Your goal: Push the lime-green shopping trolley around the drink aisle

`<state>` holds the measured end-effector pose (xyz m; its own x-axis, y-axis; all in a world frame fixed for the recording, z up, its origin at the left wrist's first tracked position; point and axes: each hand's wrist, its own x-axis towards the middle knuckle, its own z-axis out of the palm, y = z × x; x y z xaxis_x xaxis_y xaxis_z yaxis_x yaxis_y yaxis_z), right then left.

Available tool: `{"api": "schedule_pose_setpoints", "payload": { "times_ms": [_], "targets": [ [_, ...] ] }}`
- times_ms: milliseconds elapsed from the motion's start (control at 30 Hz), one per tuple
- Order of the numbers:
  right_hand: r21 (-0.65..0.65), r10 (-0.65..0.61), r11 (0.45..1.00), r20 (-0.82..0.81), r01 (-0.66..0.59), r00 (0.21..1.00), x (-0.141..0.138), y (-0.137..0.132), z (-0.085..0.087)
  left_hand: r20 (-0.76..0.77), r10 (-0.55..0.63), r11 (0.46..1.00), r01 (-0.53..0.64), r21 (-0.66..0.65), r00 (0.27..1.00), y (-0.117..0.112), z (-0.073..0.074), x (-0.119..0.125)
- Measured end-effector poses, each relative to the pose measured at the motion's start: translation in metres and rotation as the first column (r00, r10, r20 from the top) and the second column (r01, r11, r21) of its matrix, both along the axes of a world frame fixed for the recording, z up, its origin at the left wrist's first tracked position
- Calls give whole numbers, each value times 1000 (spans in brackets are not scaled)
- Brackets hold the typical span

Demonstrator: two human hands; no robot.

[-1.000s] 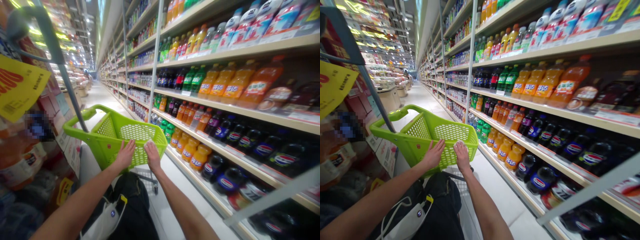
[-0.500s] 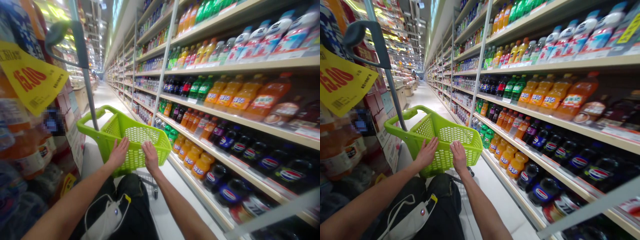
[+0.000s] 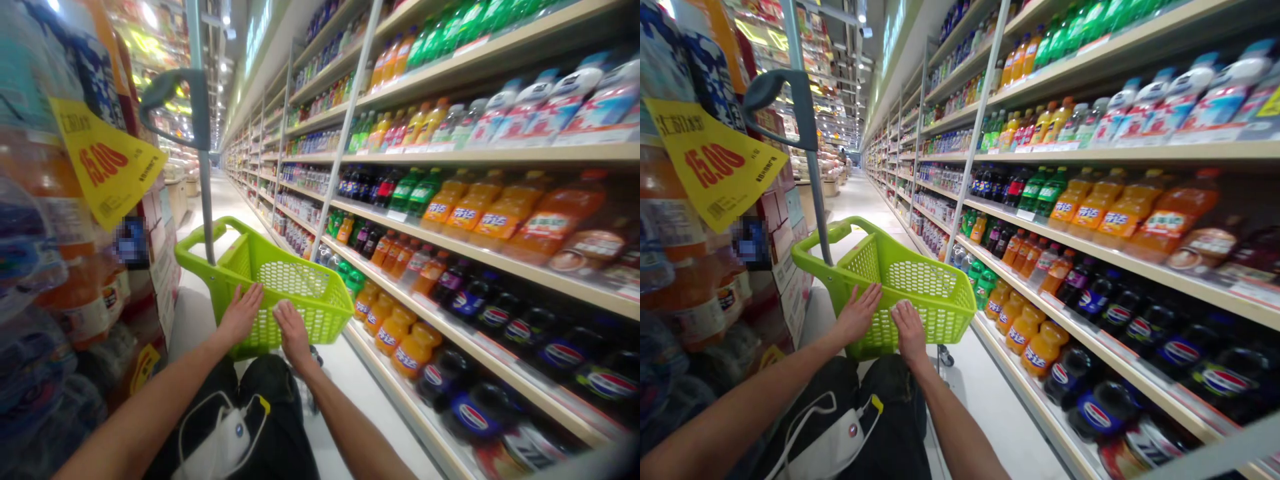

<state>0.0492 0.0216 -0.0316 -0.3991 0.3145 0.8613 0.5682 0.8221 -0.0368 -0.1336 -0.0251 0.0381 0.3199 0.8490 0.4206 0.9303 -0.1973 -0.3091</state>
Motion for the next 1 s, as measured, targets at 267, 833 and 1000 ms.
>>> {"api": "schedule_pose_setpoints", "payload": {
  "times_ms": [267, 833, 1000],
  "targets": [
    [-17, 12, 1000, 5, -11, 1000, -24, 15, 4, -10, 12, 1000, -12, -6, 1000, -7, -5, -9],
    [11, 75, 997, 50, -75, 996, -72, 6, 27, 52, 83, 993, -87, 81, 995, -26, -14, -42],
    [-9, 108, 994, 168, -108, 980, -61, 3, -27, 70, 115, 989, -121, 85, 991, -38, -28, -57]
  ]
}}
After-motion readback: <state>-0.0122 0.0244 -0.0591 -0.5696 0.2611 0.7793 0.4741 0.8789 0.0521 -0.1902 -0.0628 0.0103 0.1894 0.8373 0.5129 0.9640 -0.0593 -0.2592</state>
